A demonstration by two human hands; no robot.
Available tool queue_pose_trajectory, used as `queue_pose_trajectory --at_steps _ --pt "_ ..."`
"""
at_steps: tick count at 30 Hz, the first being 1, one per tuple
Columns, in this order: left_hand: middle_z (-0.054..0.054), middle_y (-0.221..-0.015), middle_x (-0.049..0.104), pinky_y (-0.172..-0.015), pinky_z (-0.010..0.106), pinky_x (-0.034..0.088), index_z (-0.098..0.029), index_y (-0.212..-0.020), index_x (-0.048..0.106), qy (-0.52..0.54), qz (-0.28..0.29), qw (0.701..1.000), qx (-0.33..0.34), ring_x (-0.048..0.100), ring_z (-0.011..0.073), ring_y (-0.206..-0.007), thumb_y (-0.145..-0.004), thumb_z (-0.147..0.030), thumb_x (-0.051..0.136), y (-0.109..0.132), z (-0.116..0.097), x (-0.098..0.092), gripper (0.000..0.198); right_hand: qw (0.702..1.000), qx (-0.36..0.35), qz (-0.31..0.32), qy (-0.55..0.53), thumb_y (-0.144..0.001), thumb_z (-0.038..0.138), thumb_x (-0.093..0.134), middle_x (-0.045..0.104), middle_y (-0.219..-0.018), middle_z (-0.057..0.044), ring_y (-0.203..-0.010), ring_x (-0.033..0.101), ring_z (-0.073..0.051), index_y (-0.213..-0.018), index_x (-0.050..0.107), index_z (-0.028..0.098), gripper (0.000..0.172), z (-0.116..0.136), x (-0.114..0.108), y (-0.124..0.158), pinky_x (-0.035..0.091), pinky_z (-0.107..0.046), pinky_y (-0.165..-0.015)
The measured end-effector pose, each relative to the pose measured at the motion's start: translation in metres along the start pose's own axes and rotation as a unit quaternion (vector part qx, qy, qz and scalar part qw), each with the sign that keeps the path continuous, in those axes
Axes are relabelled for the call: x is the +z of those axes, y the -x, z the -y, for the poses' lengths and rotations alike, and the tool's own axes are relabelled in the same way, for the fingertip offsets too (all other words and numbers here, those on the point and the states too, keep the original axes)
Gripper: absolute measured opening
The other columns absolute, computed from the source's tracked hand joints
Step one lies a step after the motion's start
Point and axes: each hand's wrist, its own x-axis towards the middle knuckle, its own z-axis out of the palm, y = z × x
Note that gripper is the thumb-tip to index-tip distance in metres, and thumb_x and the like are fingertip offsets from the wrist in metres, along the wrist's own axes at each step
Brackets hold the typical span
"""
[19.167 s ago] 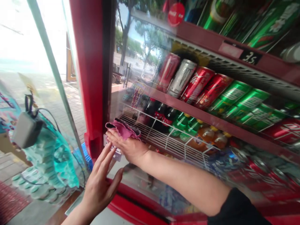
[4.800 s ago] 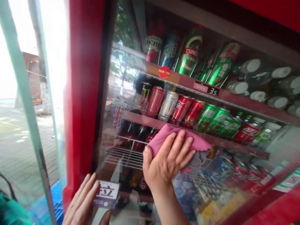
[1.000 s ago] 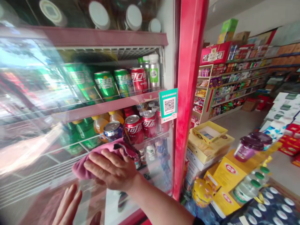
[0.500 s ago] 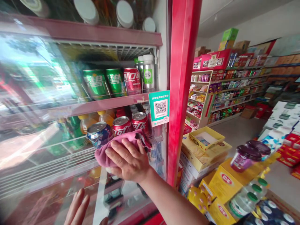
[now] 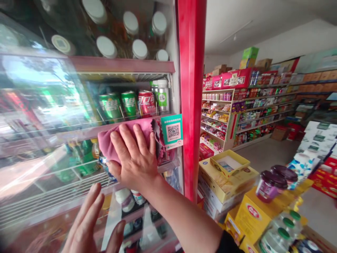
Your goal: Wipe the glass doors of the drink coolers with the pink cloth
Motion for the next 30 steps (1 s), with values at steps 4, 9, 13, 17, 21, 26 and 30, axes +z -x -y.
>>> queue_pose_trajectory --at_steps 4,9,13,17,21,26,30 --pt "0.014 -0.186 0.03 -0.136 0.047 0.041 -0.02 -0.177 0.028 0.052 0.029 0.991 0.119 0.034 0.0318 -0.171 -0.109 -0.034 0.055 -0.069 0.001 0.006 0.074 0.998 -0.013 -0.01 -0.054 -0.113 0.044 0.051 0.053 -0.175 -0.008 -0.172 0.033 -0.034 -0.173 0.039 0.025 0.065 0.001 -0.011 0.013 0.02 -0.067 -0.145" --pt "0.016 -0.187 0.025 -0.144 0.047 0.011 -0.012 -0.178 0.022 -0.044 0.038 0.986 0.158 0.009 0.0299 -0.178 -0.113 -0.052 0.038 -0.091 0.017 0.052 0.078 0.979 0.055 -0.062 -0.187 -0.112 0.024 0.052 0.072 -0.156 -0.008 -0.155 0.061 -0.028 -0.152 0.064 0.029 0.042 -0.004 -0.043 0.05 0.057 -0.055 -0.127" --pt "0.016 -0.184 0.029 -0.144 0.046 0.003 -0.014 -0.178 0.025 -0.134 0.012 0.98 0.148 0.004 0.0279 -0.178 -0.109 -0.047 0.053 -0.059 0.018 0.084 0.081 0.971 0.138 -0.039 -0.193 -0.105 0.008 0.055 0.083 -0.131 -0.008 -0.13 0.077 -0.024 -0.136 0.072 0.029 0.041 -0.001 -0.07 0.095 0.069 -0.046 -0.109" --pt "0.013 -0.178 0.041 -0.145 0.045 0.004 -0.018 -0.177 0.029 -0.172 0.027 0.969 0.173 0.006 0.0269 -0.177 -0.103 -0.038 0.064 -0.038 0.014 0.1 0.085 0.971 0.197 0.019 -0.134 -0.105 0.017 0.059 0.084 -0.128 -0.011 -0.118 0.082 -0.025 -0.144 0.069 0.025 0.041 -0.001 -0.084 0.137 0.072 -0.039 -0.099" --pt "0.009 -0.175 0.047 -0.145 0.043 0.004 -0.025 -0.176 0.035 -0.18 0.004 0.97 0.161 0.021 0.0274 -0.175 -0.101 -0.043 0.07 -0.06 0.011 0.102 0.084 0.965 0.223 0.052 -0.127 -0.106 0.017 0.058 0.087 -0.116 -0.006 -0.106 0.085 -0.021 -0.131 0.074 0.027 0.031 -0.006 -0.092 0.149 0.071 -0.032 -0.092" --pt "0.011 -0.187 0.019 -0.143 0.055 0.002 -0.026 -0.179 0.024 -0.191 -0.032 0.973 0.125 0.008 0.0351 -0.177 -0.103 -0.051 0.068 -0.134 0.001 0.087 0.092 0.961 0.215 0.073 -0.156 -0.105 0.017 0.059 0.086 -0.108 -0.004 -0.101 0.084 -0.02 -0.124 0.076 0.028 0.027 -0.006 -0.099 0.139 0.069 -0.031 -0.089" --pt "0.01 -0.189 0.011 -0.142 0.065 0.004 -0.029 -0.18 0.018 -0.169 -0.033 0.98 0.096 0.003 0.0397 -0.177 -0.104 -0.05 0.066 -0.16 -0.006 0.081 0.092 0.958 0.214 0.074 -0.178 -0.104 0.015 0.06 0.086 -0.104 -0.002 -0.097 0.083 -0.019 -0.12 0.076 0.029 0.026 -0.002 -0.098 0.139 0.068 -0.03 -0.087"
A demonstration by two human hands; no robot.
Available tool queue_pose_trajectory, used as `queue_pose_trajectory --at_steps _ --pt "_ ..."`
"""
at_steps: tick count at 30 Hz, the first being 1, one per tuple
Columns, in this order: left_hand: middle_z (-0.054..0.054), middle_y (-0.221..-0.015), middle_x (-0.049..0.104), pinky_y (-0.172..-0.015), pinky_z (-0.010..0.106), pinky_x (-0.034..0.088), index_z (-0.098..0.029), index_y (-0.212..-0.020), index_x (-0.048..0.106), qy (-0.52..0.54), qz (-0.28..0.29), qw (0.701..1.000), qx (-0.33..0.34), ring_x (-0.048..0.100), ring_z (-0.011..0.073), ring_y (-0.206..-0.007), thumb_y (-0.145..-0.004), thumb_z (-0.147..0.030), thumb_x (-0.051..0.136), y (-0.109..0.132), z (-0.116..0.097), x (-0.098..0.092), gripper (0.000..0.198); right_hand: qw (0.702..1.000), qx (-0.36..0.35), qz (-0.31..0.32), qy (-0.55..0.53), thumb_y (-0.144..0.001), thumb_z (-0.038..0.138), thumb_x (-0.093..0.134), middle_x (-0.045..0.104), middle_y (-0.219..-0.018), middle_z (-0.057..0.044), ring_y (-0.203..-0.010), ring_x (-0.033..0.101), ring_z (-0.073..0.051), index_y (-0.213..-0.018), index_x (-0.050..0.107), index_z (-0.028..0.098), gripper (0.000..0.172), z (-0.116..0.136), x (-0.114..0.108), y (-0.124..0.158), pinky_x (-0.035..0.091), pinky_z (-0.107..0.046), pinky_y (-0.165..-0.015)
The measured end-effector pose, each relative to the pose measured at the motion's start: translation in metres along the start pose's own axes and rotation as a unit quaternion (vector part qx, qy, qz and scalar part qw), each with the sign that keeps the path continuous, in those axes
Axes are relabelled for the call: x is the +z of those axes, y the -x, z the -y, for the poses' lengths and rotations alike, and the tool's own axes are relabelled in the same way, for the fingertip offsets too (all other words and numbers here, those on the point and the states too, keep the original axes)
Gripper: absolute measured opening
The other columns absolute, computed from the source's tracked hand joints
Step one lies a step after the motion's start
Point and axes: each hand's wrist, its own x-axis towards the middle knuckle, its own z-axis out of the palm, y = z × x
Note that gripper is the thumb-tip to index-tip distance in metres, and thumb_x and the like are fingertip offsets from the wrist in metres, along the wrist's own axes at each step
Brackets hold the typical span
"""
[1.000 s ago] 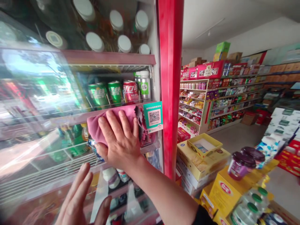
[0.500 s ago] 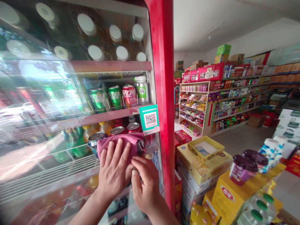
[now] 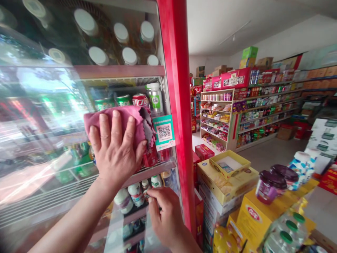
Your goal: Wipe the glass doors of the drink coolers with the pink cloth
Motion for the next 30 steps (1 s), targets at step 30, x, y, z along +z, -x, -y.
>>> queue_pose_trajectory --at_steps 30 --pt "0.019 -0.185 0.024 -0.142 0.066 0.012 -0.019 -0.174 0.037 -0.046 0.01 0.994 0.097 0.008 0.0409 -0.176 -0.101 -0.052 0.07 0.021 0.005 -0.005 0.087 0.999 0.042 -0.001 -0.013 -0.104 0.016 0.06 0.085 -0.098 0.0 -0.092 0.083 -0.015 -0.112 0.075 0.028 0.021 -0.002 0.002 0.028 0.064 -0.022 -0.086"
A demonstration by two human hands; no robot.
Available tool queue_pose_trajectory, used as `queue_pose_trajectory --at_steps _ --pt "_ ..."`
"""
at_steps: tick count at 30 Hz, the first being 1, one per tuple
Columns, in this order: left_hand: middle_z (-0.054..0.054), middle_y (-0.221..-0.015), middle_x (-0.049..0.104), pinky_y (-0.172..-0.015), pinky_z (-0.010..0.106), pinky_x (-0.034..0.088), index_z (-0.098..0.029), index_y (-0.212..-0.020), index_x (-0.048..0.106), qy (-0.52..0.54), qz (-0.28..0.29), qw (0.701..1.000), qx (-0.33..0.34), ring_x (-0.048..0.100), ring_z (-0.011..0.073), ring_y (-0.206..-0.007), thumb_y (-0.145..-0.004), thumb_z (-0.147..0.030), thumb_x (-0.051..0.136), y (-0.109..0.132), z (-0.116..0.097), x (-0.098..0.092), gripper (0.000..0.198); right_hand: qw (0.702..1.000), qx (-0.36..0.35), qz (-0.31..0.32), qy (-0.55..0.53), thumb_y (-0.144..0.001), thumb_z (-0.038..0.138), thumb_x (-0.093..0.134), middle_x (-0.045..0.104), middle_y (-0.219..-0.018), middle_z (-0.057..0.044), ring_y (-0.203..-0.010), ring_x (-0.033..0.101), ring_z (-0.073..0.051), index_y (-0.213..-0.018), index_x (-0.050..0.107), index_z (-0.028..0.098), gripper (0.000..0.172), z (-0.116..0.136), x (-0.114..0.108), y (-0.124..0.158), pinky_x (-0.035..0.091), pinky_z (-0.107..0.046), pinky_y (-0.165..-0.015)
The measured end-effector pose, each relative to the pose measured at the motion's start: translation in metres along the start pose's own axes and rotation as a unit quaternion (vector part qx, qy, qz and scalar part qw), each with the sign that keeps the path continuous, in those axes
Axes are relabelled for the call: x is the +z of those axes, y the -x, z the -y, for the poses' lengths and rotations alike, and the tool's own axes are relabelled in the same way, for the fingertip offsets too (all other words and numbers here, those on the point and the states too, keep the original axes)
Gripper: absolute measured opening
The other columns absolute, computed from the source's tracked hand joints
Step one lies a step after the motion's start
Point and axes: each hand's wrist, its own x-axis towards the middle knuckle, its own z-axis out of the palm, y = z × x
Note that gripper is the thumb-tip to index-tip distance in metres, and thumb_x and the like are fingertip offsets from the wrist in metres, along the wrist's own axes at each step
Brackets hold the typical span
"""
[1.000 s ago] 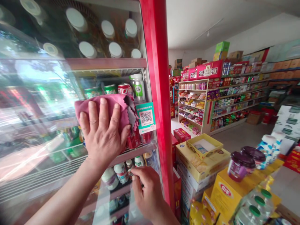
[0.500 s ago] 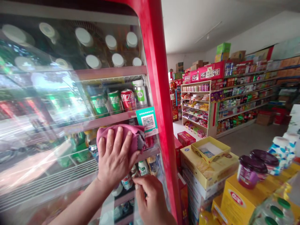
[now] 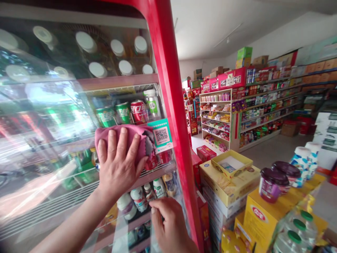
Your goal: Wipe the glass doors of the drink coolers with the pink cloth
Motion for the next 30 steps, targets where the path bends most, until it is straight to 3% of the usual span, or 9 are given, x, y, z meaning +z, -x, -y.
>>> queue_pose_trajectory --at_steps 4,8,11,13,16,20,23,26,30 --pt "0.02 -0.177 0.045 -0.144 0.063 0.01 -0.016 -0.157 0.061 0.05 0.022 0.995 0.081 0.012 0.0383 -0.176 -0.099 -0.049 0.073 0.035 0.01 -0.004 0.068 1.0 0.0 0.003 0.001 -0.104 0.016 0.059 0.085 -0.1 0.001 -0.093 0.083 -0.016 -0.113 0.076 0.028 0.022 0.002 -0.005 -0.001 0.064 -0.023 -0.086" --pt "0.012 -0.16 0.068 -0.146 0.055 0.011 -0.019 -0.14 0.072 0.098 0.03 0.973 0.209 0.024 0.0299 -0.175 -0.104 -0.032 0.066 0.044 0.042 -0.009 0.039 1.0 0.014 -0.015 -0.016 -0.107 0.019 0.058 0.086 -0.103 -0.001 -0.096 0.083 -0.016 -0.116 0.076 0.028 0.022 0.009 -0.005 -0.011 0.065 -0.024 -0.088" --pt "0.01 -0.15 0.074 -0.144 0.052 0.024 -0.019 -0.132 0.075 0.112 0.025 0.955 0.274 0.047 0.029 -0.164 -0.103 -0.018 0.062 0.041 0.062 -0.014 0.031 0.998 0.019 -0.052 -0.034 -0.109 0.019 0.057 0.086 -0.104 -0.002 -0.095 0.084 -0.016 -0.118 0.075 0.027 0.022 0.017 0.001 -0.021 0.067 -0.023 -0.085" --pt "0.008 -0.134 0.08 -0.139 0.048 0.035 -0.021 -0.125 0.076 0.099 -0.006 0.955 0.278 0.065 0.0259 -0.143 -0.101 -0.015 0.066 0.041 0.065 -0.018 0.027 0.997 -0.022 -0.066 -0.029 -0.107 0.017 0.058 0.086 -0.11 -0.004 -0.103 0.084 -0.017 -0.124 0.074 0.026 0.025 0.023 0.007 -0.028 0.068 -0.026 -0.092" --pt "0.011 -0.125 0.079 -0.13 0.049 0.046 -0.018 -0.129 0.075 0.062 -0.017 0.977 0.204 0.071 0.0273 -0.124 -0.097 -0.017 0.074 0.049 0.053 -0.023 0.033 0.995 -0.089 -0.035 -0.007 -0.105 0.015 0.059 0.08 -0.139 -0.011 -0.132 0.077 -0.022 -0.146 0.066 0.024 0.042 0.031 0.016 -0.041 0.065 -0.036 -0.112" --pt "0.028 -0.155 0.063 -0.13 0.059 0.046 -0.004 -0.163 0.05 0.043 0.007 0.998 0.052 0.055 0.0404 -0.153 -0.096 -0.012 0.071 0.061 0.021 -0.025 0.071 0.998 -0.069 0.006 -0.006 -0.103 0.013 0.058 0.069 -0.157 -0.013 -0.148 0.066 -0.024 -0.158 0.058 0.022 0.055 0.036 0.023 -0.055 0.059 -0.041 -0.124" --pt "0.032 -0.173 0.044 -0.137 0.064 0.034 -0.003 -0.173 0.031 0.06 0.005 0.998 -0.036 0.033 0.042 -0.17 -0.1 -0.022 0.068 0.06 0.001 -0.019 0.083 0.998 -0.059 0.01 -0.031 -0.104 0.012 0.057 0.074 -0.15 -0.011 -0.141 0.07 -0.022 -0.146 0.067 0.024 0.045 0.036 0.023 -0.055 0.061 -0.038 -0.12" --pt "0.03 -0.183 0.026 -0.14 0.066 0.025 -0.007 -0.176 0.023 0.048 0.001 0.994 -0.1 0.017 0.0416 -0.176 -0.102 -0.041 0.069 0.054 -0.012 -0.008 0.093 0.996 -0.052 0.018 -0.064 -0.105 0.011 0.056 0.082 -0.131 -0.009 -0.124 0.078 -0.019 -0.131 0.073 0.026 0.035 0.036 0.019 -0.043 0.065 -0.032 -0.107" --pt "0.025 -0.183 0.024 -0.144 0.058 0.008 -0.009 -0.177 0.022 -0.001 -0.002 0.995 -0.096 0.005 0.035 -0.176 -0.101 -0.051 0.07 0.065 -0.024 0.011 0.099 0.997 -0.05 -0.006 -0.051 -0.104 0.01 0.058 0.084 -0.118 -0.008 -0.112 0.081 -0.02 -0.119 0.074 0.025 0.027 0.03 0.011 -0.024 0.067 -0.031 -0.1"
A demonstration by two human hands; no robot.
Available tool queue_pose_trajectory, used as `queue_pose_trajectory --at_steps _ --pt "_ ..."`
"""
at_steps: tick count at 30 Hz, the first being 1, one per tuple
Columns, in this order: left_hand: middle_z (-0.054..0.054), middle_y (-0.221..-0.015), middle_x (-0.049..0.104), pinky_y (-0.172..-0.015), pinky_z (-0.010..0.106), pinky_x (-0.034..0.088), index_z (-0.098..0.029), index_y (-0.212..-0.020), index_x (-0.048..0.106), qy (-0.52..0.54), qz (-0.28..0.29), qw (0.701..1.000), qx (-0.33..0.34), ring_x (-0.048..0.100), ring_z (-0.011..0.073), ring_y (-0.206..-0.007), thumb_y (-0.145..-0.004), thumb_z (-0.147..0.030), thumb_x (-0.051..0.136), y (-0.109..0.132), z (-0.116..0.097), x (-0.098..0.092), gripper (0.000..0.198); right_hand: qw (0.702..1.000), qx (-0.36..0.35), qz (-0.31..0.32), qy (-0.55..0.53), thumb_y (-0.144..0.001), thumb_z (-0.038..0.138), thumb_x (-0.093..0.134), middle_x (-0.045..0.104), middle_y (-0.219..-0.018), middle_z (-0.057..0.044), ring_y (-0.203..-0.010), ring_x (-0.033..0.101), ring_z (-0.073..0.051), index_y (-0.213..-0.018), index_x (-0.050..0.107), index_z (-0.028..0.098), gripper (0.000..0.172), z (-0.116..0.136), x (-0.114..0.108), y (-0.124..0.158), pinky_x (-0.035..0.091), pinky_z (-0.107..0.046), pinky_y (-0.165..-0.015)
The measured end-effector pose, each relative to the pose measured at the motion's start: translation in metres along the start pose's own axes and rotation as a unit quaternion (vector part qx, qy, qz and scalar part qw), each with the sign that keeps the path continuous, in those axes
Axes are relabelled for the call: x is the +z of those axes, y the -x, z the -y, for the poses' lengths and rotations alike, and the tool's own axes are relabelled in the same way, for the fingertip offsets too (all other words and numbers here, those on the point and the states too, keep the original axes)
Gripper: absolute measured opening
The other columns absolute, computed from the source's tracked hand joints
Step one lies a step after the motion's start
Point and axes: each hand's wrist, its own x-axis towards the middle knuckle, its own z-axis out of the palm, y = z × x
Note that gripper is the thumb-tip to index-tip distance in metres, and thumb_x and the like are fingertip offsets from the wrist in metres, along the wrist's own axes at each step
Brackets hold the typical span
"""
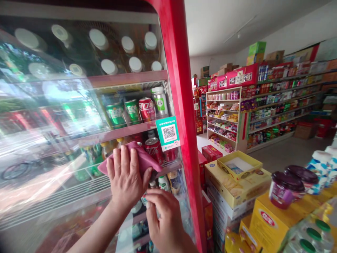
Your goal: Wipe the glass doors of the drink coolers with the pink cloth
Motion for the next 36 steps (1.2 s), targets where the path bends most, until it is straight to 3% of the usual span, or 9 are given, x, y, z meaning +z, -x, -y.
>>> queue_pose_trajectory --at_steps 4,6,13,16,19,23,29,32,36 --pt "0.018 -0.174 0.043 -0.146 0.047 0.006 -0.015 -0.177 0.027 0.013 0.019 0.994 0.109 0.017 0.0281 -0.173 -0.102 -0.046 0.069 0.022 -0.003 0.013 0.092 0.999 -0.001 -0.031 0.028 -0.103 0.01 0.058 0.085 -0.11 -0.007 -0.104 0.083 -0.019 -0.113 0.074 0.024 0.024 -0.008 -0.013 0.008 0.068 -0.029 -0.095" --pt "0.016 -0.171 0.049 -0.146 0.046 0.006 -0.015 -0.177 0.029 0.017 0.026 0.989 0.146 0.02 0.0274 -0.173 -0.102 -0.048 0.069 0.015 0.001 0.013 0.091 0.999 0.002 -0.039 0.038 -0.104 0.01 0.059 0.085 -0.107 -0.007 -0.102 0.083 -0.017 -0.112 0.075 0.024 0.023 -0.012 -0.02 0.008 0.068 -0.027 -0.093" --pt "0.02 -0.186 0.017 -0.144 0.063 0.003 -0.013 -0.179 0.011 0.018 0.004 0.994 0.106 0.011 0.0401 -0.176 -0.103 -0.06 0.063 -0.116 0.027 -0.015 0.103 0.998 0.032 -0.031 0.039 -0.105 0.012 0.058 0.084 -0.105 -0.005 -0.101 0.083 -0.016 -0.108 0.076 0.025 0.022 -0.015 -0.025 0.01 0.068 -0.025 -0.094" --pt "0.022 -0.186 0.021 -0.142 0.07 0.012 -0.016 -0.18 0.015 0.025 -0.014 0.997 0.07 0.022 0.0466 -0.174 -0.105 -0.056 0.063 -0.154 0.031 -0.021 0.097 0.998 0.034 -0.02 0.039 -0.104 0.012 0.059 0.085 -0.105 -0.005 -0.101 0.083 -0.017 -0.107 0.076 0.025 0.021 -0.013 -0.024 0.012 0.068 -0.026 -0.093" --pt "0.022 -0.182 0.035 -0.14 0.07 0.021 -0.02 -0.179 0.022 0.039 -0.029 0.997 0.063 0.035 0.0479 -0.168 -0.104 -0.05 0.064 -0.155 0.027 -0.018 0.091 0.998 0.038 -0.021 0.043 -0.104 0.013 0.058 0.085 -0.104 -0.005 -0.099 0.083 -0.017 -0.107 0.075 0.025 0.021 -0.013 -0.022 0.016 0.067 -0.025 -0.092" --pt "0.019 -0.186 0.019 -0.141 0.073 0.012 -0.021 -0.18 0.017 0.017 -0.021 0.996 0.088 0.016 0.0453 -0.175 -0.105 -0.046 0.064 -0.118 0.016 -0.011 0.091 0.997 0.044 -0.02 0.052 -0.103 0.013 0.058 0.085 -0.103 -0.003 -0.097 0.084 -0.016 -0.106 0.074 0.026 0.021 -0.019 -0.018 0.022 0.067 -0.023 -0.09" --pt "0.014 -0.18 0.037 -0.146 0.05 -0.001 -0.018 -0.178 0.026 0.001 0.042 0.982 0.182 0.027 0.0312 -0.173 -0.106 -0.048 0.064 -0.049 0.006 0.001 0.086 0.998 0.019 0.009 0.052 -0.1 0.012 0.056 0.085 -0.099 -0.003 -0.091 0.084 -0.016 -0.105 0.074 0.025 0.022 -0.024 -0.008 0.027 0.066 -0.022 -0.085" --pt "0.012 -0.181 0.037 -0.145 0.048 -0.002 -0.018 -0.177 0.027 0.009 0.031 0.981 0.189 0.03 0.0301 -0.173 -0.107 -0.051 0.06 -0.067 0.013 -0.001 0.086 0.998 0.01 0.019 0.051 -0.099 0.012 0.057 0.085 -0.096 -0.003 -0.089 0.084 -0.016 -0.104 0.073 0.025 0.022 -0.024 -0.001 0.026 0.066 -0.021 -0.082" --pt "0.016 -0.187 0.02 -0.144 0.061 0.002 -0.017 -0.179 0.021 0.02 -0.019 0.994 0.105 0.017 0.0376 -0.176 -0.106 -0.06 0.056 -0.15 0.02 -0.016 0.091 0.998 -0.002 0.027 0.051 -0.099 0.013 0.056 0.083 -0.092 -0.002 -0.083 0.083 -0.016 -0.1 0.073 0.025 0.021 -0.022 0.006 0.026 0.065 -0.021 -0.077"
